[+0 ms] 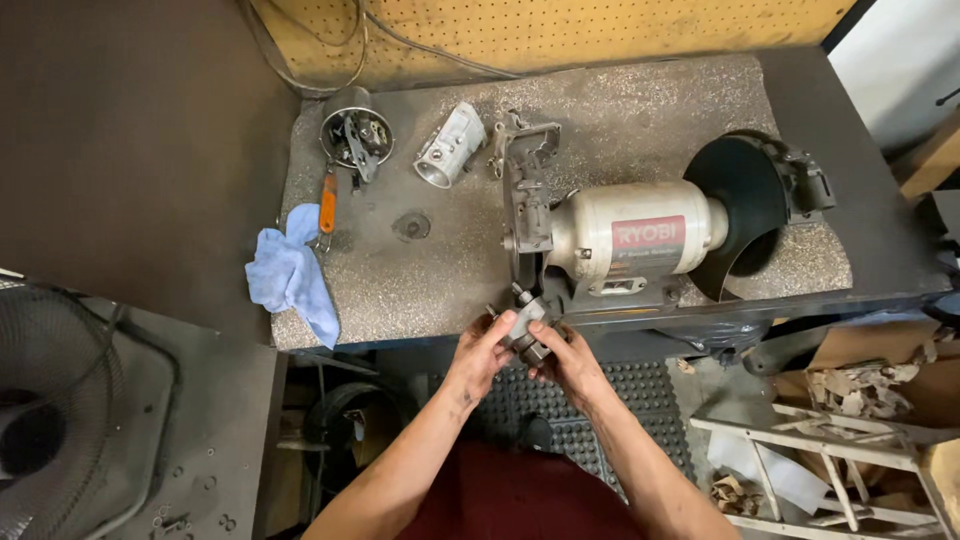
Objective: The person picks up a cylindrical metal part and inserts it into a larger housing component, then fits a triangular plate over the end and presses it into place by hand.
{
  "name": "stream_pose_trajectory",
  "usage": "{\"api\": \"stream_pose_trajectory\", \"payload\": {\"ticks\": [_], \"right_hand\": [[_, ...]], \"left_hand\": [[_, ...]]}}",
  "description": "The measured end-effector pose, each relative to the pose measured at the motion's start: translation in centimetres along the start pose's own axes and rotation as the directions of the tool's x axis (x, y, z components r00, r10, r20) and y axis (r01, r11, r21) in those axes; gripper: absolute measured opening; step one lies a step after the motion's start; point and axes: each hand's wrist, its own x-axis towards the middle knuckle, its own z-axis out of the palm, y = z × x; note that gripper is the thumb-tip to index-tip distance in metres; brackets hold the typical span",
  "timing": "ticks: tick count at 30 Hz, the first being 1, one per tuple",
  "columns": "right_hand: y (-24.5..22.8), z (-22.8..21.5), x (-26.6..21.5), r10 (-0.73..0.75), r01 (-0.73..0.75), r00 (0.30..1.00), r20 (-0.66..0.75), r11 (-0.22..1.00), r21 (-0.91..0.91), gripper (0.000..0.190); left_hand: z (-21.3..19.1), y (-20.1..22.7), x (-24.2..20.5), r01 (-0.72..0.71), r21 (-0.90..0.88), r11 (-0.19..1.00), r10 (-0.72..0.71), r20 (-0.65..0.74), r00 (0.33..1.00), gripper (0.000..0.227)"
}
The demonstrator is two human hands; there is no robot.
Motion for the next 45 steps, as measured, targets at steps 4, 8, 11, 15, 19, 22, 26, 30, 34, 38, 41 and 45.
{"api": "stream_pose_trajectory", "payload": {"ticks": [4, 8, 11, 15, 19, 22, 26, 30, 34, 38, 41, 45], "right_hand": [[0.2, 0.3, 0.1, 0.029, -0.029, 1.0, -0.003, 0.999, 0.026, 0.064], [0.4, 0.3, 0.4, 0.056, -0.056, 0.998, 0.003, 0.998, 0.031, 0.063], [0.1, 0.8, 0.3, 0.068, -0.068, 0.998, -0.002, 0.997, 0.041, 0.063], [-0.7, 1.6, -0.5, 0.066, -0.066, 0.998, 0.0, 0.997, 0.034, 0.064], [-1.3, 1.9, -1.1, 0.032, -0.032, 0.998, -0.044, 0.999, 0.016, 0.066], [-1.8, 1.8, -1.4, 0.001, -0.004, 0.997, -0.083, 0.999, -0.033, 0.075], [-1.9, 1.3, -0.8, -0.046, 0.024, 0.99, -0.13, 0.986, -0.167, 0.074], [-1.5, -0.1, -0.1, -0.072, 0.03, 0.982, -0.175, 0.973, -0.231, 0.077], [-2.6, 0.5, -1.3, -0.062, -0.118, 0.964, -0.257, 0.768, -0.629, 0.092], [-2.7, 0.7, -1.6, -0.057, -0.144, 0.964, -0.261, 0.711, -0.689, 0.091], [-2.5, 0.9, -1.6, -0.056, -0.132, 0.968, -0.245, 0.716, -0.685, 0.091], [-2.4, 1.3, -2.0, -0.069, -0.09, 0.974, -0.217, 0.759, -0.645, 0.088]], "left_hand": [[0.9, 1.3, -1.4, 0.017, 0.066, 0.998, -0.015, -0.026, 1.0, 0.089], [1.0, 1.6, -1.4, 0.014, 0.114, 0.993, -0.01, -0.034, 0.999, 0.1], [1.5, 2.8, -2.4, 0.018, 0.14, 0.99, -0.013, -0.036, 0.999, 0.102], [1.8, 3.0, -2.2, 0.019, 0.18, 0.983, -0.014, -0.031, 0.999, 0.106], [1.7, 2.9, -2.1, 0.014, 0.136, 0.991, -0.012, -0.011, 1.0, 0.097], [1.8, 3.0, -2.4, -0.002, 0.076, 0.997, 0.001, 0.019, 1.0, 0.079], [1.0, 2.2, -1.0, -0.006, 0.034, 0.999, 0.003, 0.072, 0.997, 0.059], [-0.4, 1.2, -0.1, 0.012, 0.079, 0.997, -0.021, 0.108, 0.994, 0.074], [-0.9, 1.1, -0.3, 0.029, 0.031, 0.999, -0.032, 0.129, 0.991, 0.054], [-1.8, 0.5, -0.1, 0.035, -0.01, 0.999, -0.034, 0.111, 0.993, 0.043], [-1.7, 1.3, -0.7, 0.02, -0.028, 0.999, -0.017, 0.108, 0.994, 0.038], [-2.9, -0.2, 0.5, 0.034, -0.03, 0.999, -0.031, 0.108, 0.994, 0.039]]}}
